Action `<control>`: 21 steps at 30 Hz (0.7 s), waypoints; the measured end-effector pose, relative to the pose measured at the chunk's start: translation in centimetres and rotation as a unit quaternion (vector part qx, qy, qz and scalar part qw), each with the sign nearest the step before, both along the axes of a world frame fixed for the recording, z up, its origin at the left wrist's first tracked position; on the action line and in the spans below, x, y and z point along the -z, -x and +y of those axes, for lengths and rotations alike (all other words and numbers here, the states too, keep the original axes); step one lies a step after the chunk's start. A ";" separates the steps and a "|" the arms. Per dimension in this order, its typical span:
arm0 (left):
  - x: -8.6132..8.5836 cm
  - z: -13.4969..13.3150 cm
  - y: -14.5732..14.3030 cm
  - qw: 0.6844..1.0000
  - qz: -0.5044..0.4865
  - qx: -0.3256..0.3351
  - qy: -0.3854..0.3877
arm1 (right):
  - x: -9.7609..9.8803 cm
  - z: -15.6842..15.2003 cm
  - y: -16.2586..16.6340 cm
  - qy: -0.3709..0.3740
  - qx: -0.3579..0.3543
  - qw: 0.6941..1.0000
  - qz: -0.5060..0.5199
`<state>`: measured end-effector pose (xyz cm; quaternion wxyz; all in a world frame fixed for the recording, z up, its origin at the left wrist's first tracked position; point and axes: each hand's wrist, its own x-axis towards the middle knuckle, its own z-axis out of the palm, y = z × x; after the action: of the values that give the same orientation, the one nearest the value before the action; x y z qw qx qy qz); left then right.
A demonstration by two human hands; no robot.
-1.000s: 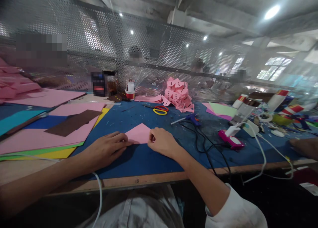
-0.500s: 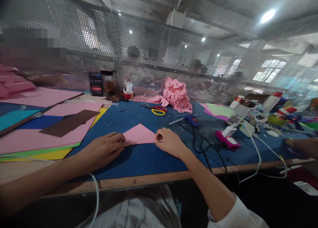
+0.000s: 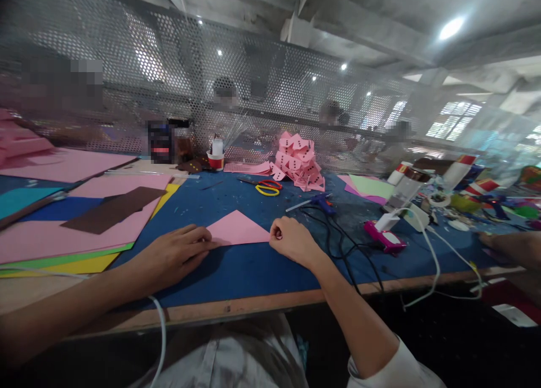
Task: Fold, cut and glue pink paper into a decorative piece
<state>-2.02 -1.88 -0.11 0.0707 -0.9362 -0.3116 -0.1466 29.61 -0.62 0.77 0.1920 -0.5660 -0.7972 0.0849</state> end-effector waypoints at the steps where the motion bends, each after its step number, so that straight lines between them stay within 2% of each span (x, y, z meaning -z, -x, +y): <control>1: 0.0 0.0 0.0 1.000 -0.001 0.001 0.001 | 0.0 0.0 -0.2 -0.001 0.005 1.000 -0.001; 11: -0.1 0.0 -0.1 1.000 -0.017 0.007 0.003 | 0.4 0.2 -2.1 -0.011 0.032 0.999 0.000; 14: -0.1 0.0 -0.1 1.000 -0.026 0.010 0.001 | 0.0 -0.1 -1.4 -0.052 0.032 0.998 0.009; 17: 0.0 0.1 0.0 0.999 -0.033 0.013 -0.001 | -0.8 -0.7 1.0 -0.100 -0.034 0.993 0.048; 20: 0.0 0.1 -0.1 0.999 -0.026 0.016 -0.009 | -1.5 -0.8 4.5 -0.066 -0.138 0.986 0.070; 21: 0.0 0.1 -0.1 1.000 -0.021 0.017 -0.011 | -1.5 -0.7 5.6 -0.050 -0.153 0.985 0.065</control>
<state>-1.90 -1.80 -0.12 0.0722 -0.9372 -0.2952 -0.1710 23.97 -1.32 2.31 0.2562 -0.4201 -0.8636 0.1102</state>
